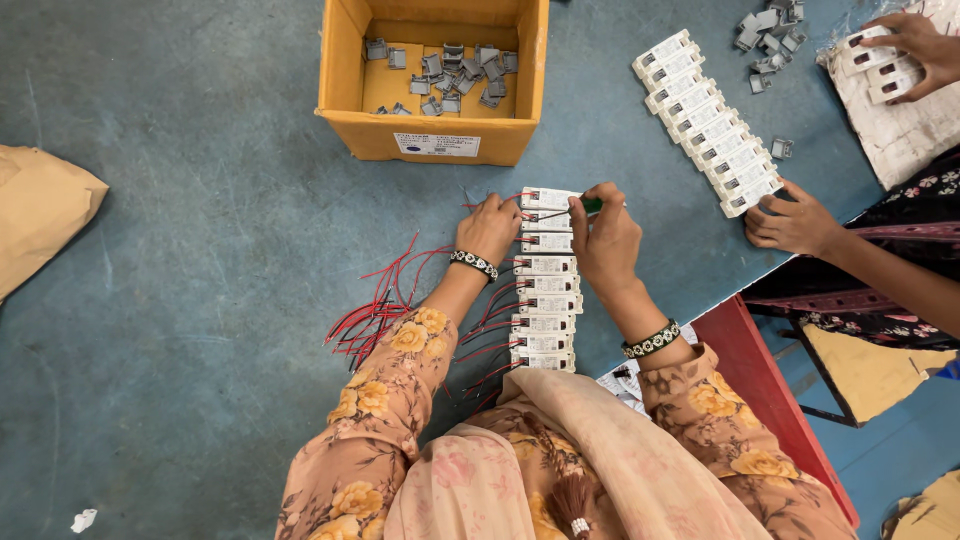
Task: The person inserts red and black wires into a row of white electrical components and secures them with a green screwdriver. Another person works nearby on similar components.
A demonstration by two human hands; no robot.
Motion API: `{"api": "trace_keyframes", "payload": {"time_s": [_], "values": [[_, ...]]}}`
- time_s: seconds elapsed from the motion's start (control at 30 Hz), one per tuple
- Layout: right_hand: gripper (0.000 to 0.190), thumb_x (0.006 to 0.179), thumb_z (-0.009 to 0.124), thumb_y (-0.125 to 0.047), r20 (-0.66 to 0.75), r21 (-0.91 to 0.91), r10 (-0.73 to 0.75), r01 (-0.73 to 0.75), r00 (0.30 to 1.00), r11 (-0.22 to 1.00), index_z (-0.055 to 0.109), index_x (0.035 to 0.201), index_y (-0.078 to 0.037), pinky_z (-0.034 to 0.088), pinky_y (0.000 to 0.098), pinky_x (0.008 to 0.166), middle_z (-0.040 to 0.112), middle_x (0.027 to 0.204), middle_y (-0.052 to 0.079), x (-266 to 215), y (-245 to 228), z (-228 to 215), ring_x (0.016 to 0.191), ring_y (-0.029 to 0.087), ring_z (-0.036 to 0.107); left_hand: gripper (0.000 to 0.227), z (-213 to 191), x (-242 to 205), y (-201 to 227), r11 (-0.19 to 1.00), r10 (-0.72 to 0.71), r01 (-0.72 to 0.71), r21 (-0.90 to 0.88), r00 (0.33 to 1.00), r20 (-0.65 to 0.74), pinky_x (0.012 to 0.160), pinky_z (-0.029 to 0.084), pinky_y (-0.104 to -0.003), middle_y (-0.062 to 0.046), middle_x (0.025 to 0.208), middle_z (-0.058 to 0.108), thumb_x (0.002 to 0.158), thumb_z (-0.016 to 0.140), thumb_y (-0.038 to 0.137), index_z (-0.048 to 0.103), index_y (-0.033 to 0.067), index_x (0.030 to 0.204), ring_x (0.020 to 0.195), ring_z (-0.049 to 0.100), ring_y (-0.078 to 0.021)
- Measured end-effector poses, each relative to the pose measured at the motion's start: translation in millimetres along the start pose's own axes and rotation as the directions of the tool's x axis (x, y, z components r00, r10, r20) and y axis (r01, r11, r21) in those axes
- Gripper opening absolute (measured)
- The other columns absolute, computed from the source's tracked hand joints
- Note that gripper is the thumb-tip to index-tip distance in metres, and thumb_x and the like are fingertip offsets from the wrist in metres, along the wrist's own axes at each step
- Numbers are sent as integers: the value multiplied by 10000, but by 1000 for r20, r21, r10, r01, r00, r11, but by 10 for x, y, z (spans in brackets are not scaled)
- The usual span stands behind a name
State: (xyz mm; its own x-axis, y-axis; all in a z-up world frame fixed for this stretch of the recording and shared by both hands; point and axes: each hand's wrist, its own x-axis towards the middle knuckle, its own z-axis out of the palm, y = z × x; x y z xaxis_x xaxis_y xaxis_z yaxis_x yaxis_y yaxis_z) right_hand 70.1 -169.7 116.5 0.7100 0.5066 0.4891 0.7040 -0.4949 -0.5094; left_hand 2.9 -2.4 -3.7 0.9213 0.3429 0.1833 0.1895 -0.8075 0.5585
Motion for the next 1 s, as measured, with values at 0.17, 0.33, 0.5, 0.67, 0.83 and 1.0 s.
{"api": "trace_keyframes", "payload": {"time_s": [0.17,0.33,0.5,0.67,0.83,1.0], "values": [[308,1034,703,-99,-4,11,-6,6,1000,1000,419,1131,-32,532,356,571,668,928,107,7,11,7,693,263,697,119,86,42,-3,996,40,-38,84,999,-15,701,582,-418,-90,933,641,881,700,225,667,112,892,892,700,-269],[335,1037,695,-68,-29,21,-105,105,994,994,377,1138,-39,521,362,580,619,892,106,26,32,34,704,262,688,113,118,57,4,986,89,-82,147,995,-35,691,591,-408,-102,943,649,874,695,193,665,85,891,880,706,-274],[347,1017,709,-50,-25,-4,-148,148,989,989,384,1138,-61,488,416,580,610,869,92,49,2,79,695,301,654,134,125,65,9,990,60,-59,128,998,-3,674,588,-431,-115,932,657,870,680,209,665,76,890,867,708,-291],[345,1012,708,-54,-16,0,-151,151,988,988,387,1138,-66,482,427,584,608,868,96,59,-3,99,701,308,648,144,249,106,28,987,-74,65,149,996,51,706,590,-457,-166,960,681,933,593,177,666,53,927,847,713,-325],[348,1009,709,-63,-9,-14,-141,140,990,990,385,1138,-62,484,432,591,611,865,94,44,39,123,699,315,642,114,230,124,86,985,-65,58,165,997,42,726,589,-456,-157,978,683,932,587,136,666,55,921,893,715,-319],[326,1028,714,-107,19,1,-33,33,999,999,414,1141,-49,521,389,598,648,890,109,59,95,69,716,288,696,109,-169,101,171,997,-73,77,-25,990,118,755,558,-455,-108,949,666,879,694,234,725,136,914,902,693,-321]]}}
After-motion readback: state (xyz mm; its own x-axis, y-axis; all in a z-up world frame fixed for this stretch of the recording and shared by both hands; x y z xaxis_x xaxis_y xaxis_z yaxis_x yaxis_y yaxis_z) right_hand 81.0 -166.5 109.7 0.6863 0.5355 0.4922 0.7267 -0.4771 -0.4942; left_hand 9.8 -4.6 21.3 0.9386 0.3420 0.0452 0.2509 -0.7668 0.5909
